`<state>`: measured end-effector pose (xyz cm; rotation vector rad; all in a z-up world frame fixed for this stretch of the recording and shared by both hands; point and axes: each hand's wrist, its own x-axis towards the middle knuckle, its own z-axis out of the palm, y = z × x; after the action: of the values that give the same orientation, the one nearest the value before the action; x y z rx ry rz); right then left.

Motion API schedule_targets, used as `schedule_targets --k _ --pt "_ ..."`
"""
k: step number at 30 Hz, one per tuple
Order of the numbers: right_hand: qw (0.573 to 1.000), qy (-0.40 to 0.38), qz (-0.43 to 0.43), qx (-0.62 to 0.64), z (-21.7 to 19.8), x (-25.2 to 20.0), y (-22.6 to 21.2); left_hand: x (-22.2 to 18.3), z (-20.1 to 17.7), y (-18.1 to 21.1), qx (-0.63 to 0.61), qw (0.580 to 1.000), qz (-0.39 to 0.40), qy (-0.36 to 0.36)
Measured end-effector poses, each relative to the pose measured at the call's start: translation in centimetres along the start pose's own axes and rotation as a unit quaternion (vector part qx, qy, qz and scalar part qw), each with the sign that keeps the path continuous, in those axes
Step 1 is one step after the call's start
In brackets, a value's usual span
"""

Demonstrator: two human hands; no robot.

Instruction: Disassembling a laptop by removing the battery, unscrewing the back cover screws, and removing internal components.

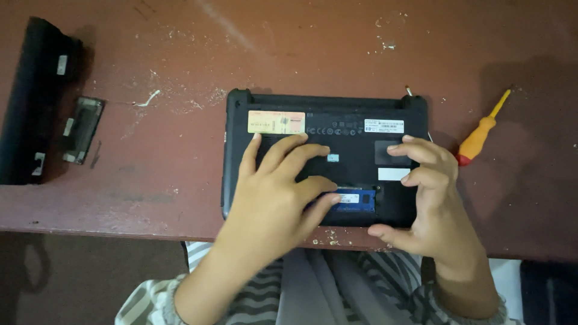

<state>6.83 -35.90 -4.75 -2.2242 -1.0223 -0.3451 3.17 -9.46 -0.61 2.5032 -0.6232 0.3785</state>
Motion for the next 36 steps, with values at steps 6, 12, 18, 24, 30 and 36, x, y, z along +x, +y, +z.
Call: schedule_targets --k 6,12,18,24,30,36 --pt "1.000 0.022 0.011 0.018 -0.1 0.0 -0.6 1.5 1.4 1.1 0.040 0.993 -0.108 -0.022" --pt "0.999 0.038 0.007 0.028 -0.3 -0.3 -0.7 2.0 1.4 0.6 0.021 0.991 -0.116 -0.055" --pt "0.999 0.049 0.000 0.025 -0.1 -0.8 -0.2 1.8 0.3 -0.1 -0.049 0.987 -0.155 -0.009" --pt "0.996 0.057 0.008 0.068 -0.4 -0.7 -0.7 -3.3 -4.9 -4.6 -0.152 0.947 -0.240 0.149" --pt "0.991 0.073 -0.018 0.112 0.4 -1.0 -0.2 -11.8 -11.9 -10.9 0.131 0.879 -0.364 0.278" --pt "0.987 0.080 -0.005 0.137 0.9 -1.4 0.3 -12.4 -12.1 -13.7 0.232 0.853 -0.343 0.317"
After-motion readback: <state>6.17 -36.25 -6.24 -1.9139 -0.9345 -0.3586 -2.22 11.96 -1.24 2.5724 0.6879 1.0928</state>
